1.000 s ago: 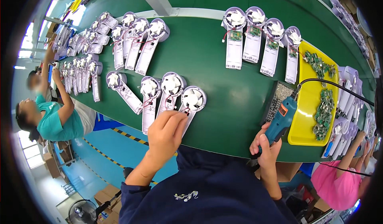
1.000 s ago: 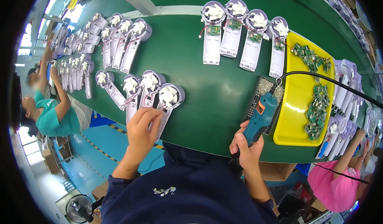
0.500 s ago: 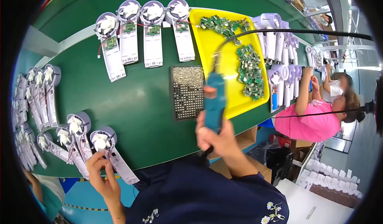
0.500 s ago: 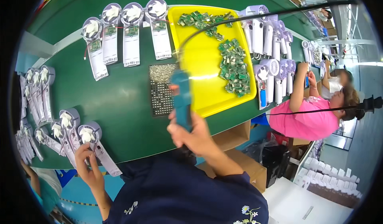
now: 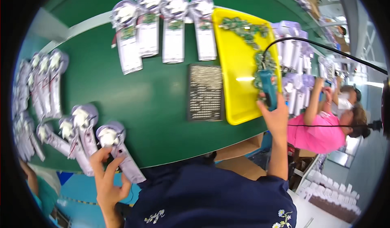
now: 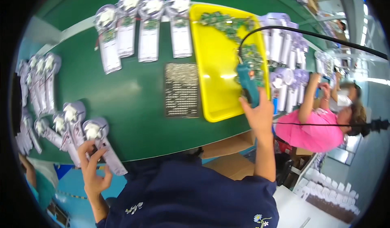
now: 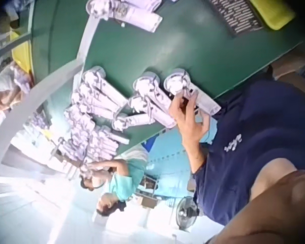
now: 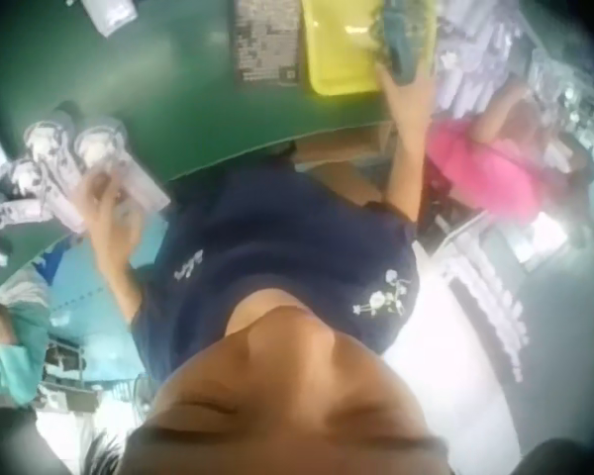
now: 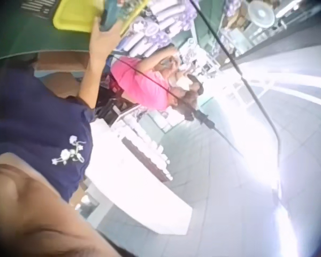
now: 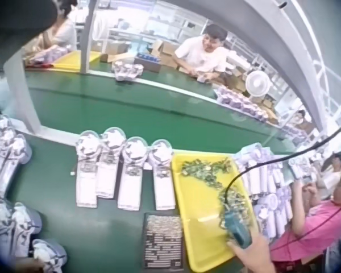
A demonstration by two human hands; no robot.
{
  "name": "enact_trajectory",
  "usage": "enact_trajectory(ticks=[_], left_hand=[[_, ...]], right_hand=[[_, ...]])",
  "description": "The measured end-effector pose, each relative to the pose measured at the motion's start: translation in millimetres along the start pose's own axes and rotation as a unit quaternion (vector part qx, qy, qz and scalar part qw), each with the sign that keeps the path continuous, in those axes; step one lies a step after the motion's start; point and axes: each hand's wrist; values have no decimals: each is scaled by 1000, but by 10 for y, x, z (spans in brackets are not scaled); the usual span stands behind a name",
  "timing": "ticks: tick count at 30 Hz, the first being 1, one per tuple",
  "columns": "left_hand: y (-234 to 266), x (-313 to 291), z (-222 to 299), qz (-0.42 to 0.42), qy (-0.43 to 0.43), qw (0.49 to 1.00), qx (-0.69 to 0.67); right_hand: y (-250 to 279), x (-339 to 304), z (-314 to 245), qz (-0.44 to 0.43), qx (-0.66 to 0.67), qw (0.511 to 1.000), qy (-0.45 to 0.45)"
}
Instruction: Assembling handheld electric fans on a factory production line.
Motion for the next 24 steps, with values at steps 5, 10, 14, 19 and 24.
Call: enact_trajectory(ticks=[5,10,14,19,24], left_hand=[[-186,278,-43,8,-39,997,-64],[-177,236,43,8,-17,998,-66],[-283,181,52,82,12,994,-69],[-348,241,128,78,-16,996,-48],[-482,339,96,104,-74,987,-98]], right_hand=[[113,48,4,16,-77,996,-35],[23,30,133,80,-89,992,47],[15,-27,29,108,175,973,-101],[-34,-136,-237,111,366,919,-97],[-136,-251,-494,84,554,821,-107]])
Point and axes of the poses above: each hand's wrist, its own x-axis towards the middle knuckle, its own y-axis out of the back of the hand, z = x × y, and after that the axes turned 13 degrees about y, right-handed
